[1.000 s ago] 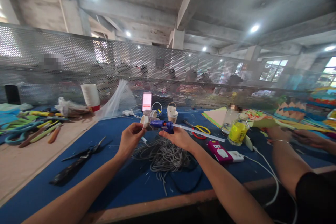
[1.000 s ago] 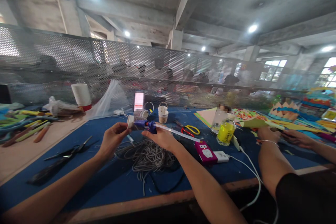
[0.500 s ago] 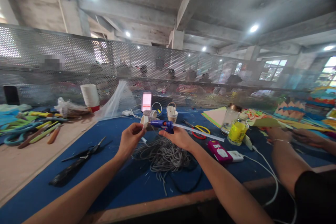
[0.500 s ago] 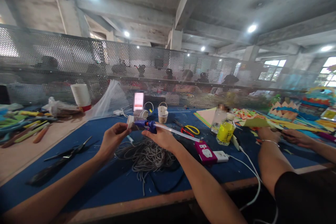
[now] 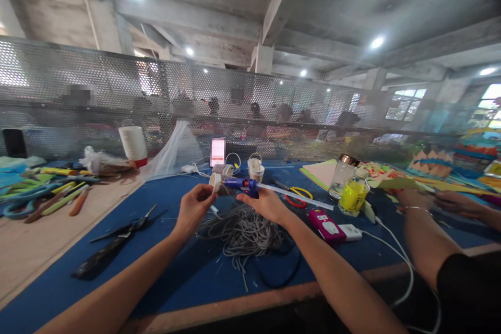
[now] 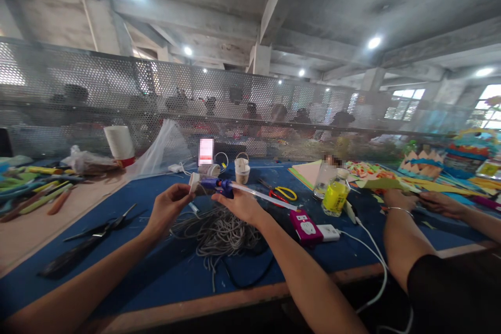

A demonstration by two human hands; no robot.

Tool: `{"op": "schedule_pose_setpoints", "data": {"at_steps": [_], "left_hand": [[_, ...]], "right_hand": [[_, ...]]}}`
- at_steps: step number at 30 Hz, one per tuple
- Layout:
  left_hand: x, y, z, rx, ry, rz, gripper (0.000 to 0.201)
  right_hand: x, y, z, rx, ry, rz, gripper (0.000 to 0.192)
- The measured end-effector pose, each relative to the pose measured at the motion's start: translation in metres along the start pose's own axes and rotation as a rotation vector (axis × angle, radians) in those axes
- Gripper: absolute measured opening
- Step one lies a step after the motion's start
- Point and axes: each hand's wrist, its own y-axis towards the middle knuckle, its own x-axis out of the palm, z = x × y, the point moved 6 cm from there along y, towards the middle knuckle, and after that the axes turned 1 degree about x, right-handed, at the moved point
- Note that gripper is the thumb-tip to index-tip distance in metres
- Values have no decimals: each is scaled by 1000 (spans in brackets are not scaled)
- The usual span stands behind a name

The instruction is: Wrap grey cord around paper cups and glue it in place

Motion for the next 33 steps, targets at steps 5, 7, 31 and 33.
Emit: {"op": "schedule_pose_setpoints", "data": {"at_steps": [5,7,31,33], "left_hand": [[0,0,0,-9,11,4,29],[0,0,0,-11,4,-1,28],[2,-2,4,10,29,-13,23],[1,-2,5,13,32,-10,23]], "right_hand": [[1,1,2,4,12,-12,50],[2,2,3,5,15,-14,50],[-1,3,4,12,64,0,48],[-1,3,5,10,59,2,49]]}}
